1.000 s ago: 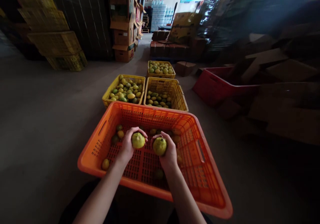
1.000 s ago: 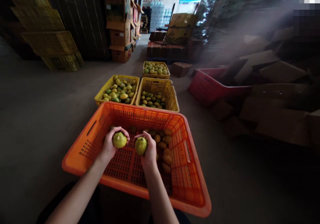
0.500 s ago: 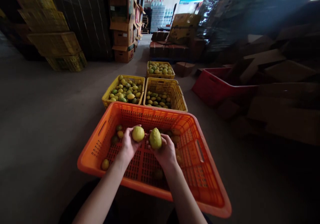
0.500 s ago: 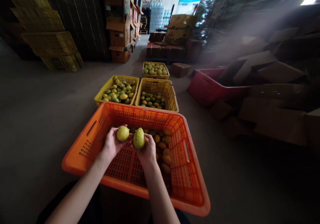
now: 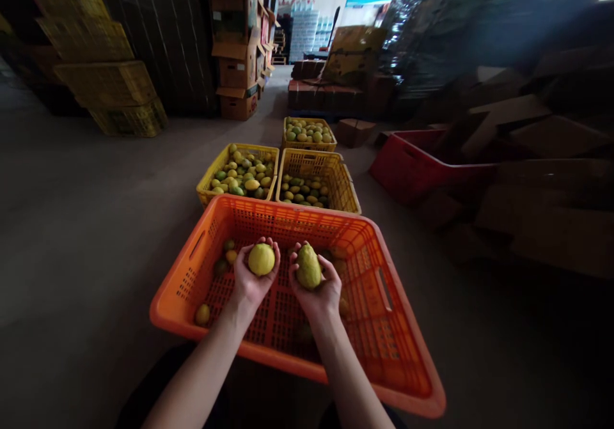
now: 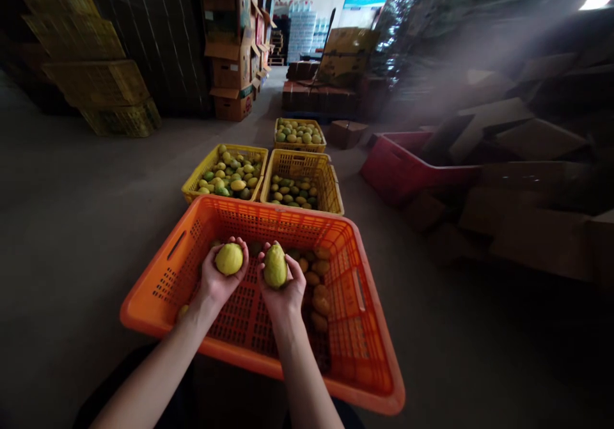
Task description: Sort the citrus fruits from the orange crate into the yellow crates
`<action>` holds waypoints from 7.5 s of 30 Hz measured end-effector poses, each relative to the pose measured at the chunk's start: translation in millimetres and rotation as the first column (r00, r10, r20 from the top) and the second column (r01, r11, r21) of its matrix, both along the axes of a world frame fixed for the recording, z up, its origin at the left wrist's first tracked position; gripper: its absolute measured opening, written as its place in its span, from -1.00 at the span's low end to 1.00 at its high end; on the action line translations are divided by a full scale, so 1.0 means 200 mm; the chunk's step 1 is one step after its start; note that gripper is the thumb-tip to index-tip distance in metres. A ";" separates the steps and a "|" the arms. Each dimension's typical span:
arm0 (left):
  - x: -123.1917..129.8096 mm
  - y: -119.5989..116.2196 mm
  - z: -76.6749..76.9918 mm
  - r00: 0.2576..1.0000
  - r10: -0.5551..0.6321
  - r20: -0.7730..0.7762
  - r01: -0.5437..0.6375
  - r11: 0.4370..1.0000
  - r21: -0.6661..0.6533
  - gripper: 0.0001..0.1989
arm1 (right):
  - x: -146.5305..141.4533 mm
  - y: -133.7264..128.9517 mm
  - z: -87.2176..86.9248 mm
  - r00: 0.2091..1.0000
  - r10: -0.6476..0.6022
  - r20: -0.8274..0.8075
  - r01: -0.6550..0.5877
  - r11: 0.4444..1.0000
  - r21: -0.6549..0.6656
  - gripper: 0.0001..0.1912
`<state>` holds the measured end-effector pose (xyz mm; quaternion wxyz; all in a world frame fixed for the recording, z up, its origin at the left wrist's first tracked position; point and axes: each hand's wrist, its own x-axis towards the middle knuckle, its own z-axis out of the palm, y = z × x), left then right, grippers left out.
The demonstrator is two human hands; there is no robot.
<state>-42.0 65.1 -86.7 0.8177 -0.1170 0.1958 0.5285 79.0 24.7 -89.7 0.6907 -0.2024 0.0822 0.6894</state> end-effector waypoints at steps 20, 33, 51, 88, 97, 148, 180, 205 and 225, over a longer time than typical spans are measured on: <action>0.01 0.00 -0.04 1.000 -0.009 0.030 0.009 1.000 -0.013 -0.74 | -0.02 0.01 -0.04 0.998 -0.063 -0.022 0.062 0.997 -0.043 -0.70; 0.03 -0.01 -0.02 0.997 0.009 0.073 -0.003 0.996 -0.085 -0.78 | -0.01 0.02 -0.06 0.998 -0.044 -0.049 0.043 0.999 -0.029 -0.71; 0.02 0.00 -0.03 0.996 -0.034 0.087 0.038 0.998 -0.047 -0.78 | -0.02 0.02 -0.05 0.997 -0.058 -0.047 0.055 0.996 -0.064 -0.72; 0.04 0.01 -0.05 0.988 -0.113 -0.107 0.117 0.992 0.036 -0.76 | -0.03 0.03 -0.06 0.998 0.014 0.062 -0.010 0.997 -0.070 -0.84; 0.04 -0.01 -0.04 0.993 -0.116 -0.023 0.115 0.993 -0.021 -0.87 | -0.04 0.03 -0.04 0.990 0.103 0.092 -0.100 0.994 -0.035 -0.83; 0.03 -0.02 0.00 0.994 -0.112 0.008 0.112 0.994 0.018 -0.75 | -0.01 0.04 -0.04 1.000 -0.023 -0.006 0.022 0.986 -0.167 -0.83; 0.03 0.00 -0.06 0.995 -0.048 -0.084 0.031 0.980 -0.196 -0.85 | -0.01 0.05 -0.08 0.999 -0.029 -0.033 0.021 0.970 -0.240 -0.82; 0.02 -0.03 -0.06 0.993 -0.120 0.004 0.118 0.978 -0.173 -0.79 | -0.02 0.03 -0.04 0.995 0.089 -0.036 -0.092 0.991 -0.095 -0.75; 0.01 -0.04 -0.07 0.984 -0.173 0.040 0.177 0.974 -0.142 -0.82 | -0.03 0.03 -0.06 0.994 0.108 -0.010 -0.109 0.989 -0.102 -0.75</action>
